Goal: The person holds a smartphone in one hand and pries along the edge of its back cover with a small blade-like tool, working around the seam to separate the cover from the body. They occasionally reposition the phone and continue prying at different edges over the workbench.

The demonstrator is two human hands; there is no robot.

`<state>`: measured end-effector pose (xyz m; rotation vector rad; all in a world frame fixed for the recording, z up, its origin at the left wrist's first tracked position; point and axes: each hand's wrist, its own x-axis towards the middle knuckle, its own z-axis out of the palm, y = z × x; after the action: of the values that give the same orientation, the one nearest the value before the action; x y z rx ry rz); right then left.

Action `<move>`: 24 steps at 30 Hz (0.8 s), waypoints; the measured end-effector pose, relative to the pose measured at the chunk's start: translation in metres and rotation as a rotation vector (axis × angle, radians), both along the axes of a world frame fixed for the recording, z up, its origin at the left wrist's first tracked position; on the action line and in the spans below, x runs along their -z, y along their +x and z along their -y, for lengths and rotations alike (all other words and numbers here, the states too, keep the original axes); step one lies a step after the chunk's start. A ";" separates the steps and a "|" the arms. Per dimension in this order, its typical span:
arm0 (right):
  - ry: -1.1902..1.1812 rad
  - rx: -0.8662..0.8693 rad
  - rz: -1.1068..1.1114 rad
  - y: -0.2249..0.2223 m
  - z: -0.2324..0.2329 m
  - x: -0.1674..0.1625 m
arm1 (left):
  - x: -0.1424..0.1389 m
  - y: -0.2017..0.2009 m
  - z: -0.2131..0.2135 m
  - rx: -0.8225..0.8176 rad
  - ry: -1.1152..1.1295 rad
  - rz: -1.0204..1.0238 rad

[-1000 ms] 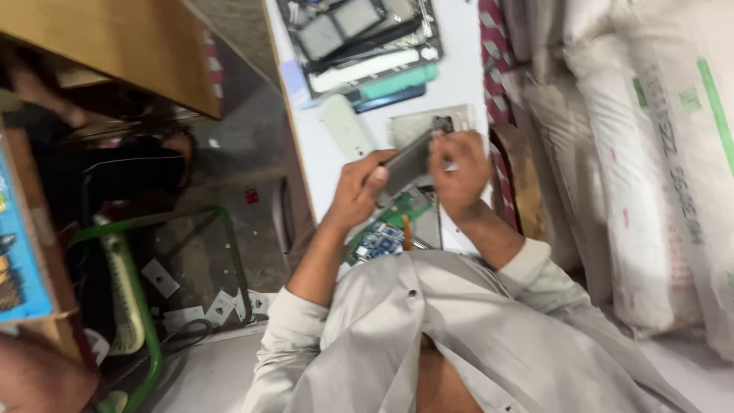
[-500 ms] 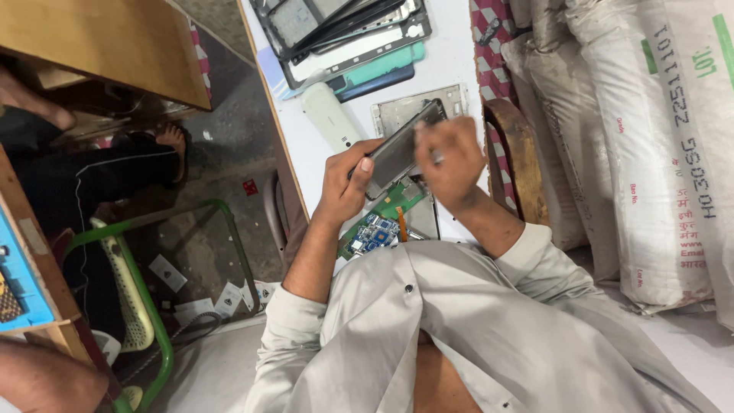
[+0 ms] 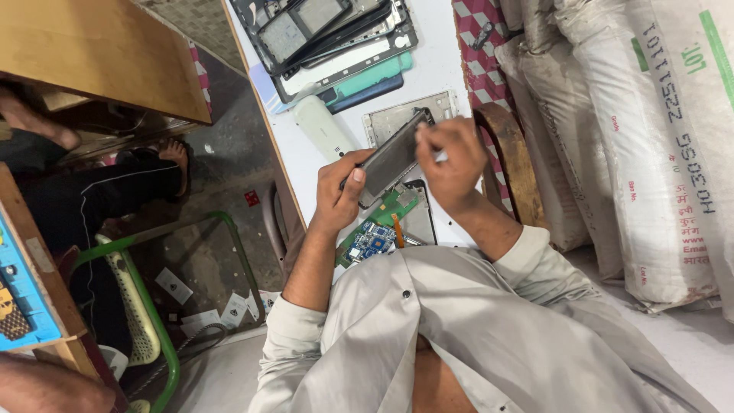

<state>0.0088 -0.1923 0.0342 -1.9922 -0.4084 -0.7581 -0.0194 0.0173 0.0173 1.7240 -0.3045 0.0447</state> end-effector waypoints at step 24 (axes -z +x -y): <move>0.606 -0.004 -0.109 0.032 0.037 0.066 | 0.023 0.017 0.016 -0.108 -0.167 0.029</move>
<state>0.0407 -0.2293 -0.0321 -1.4517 -0.0963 -0.6684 -0.0022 0.0008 -0.0061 1.5738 -0.2225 0.1693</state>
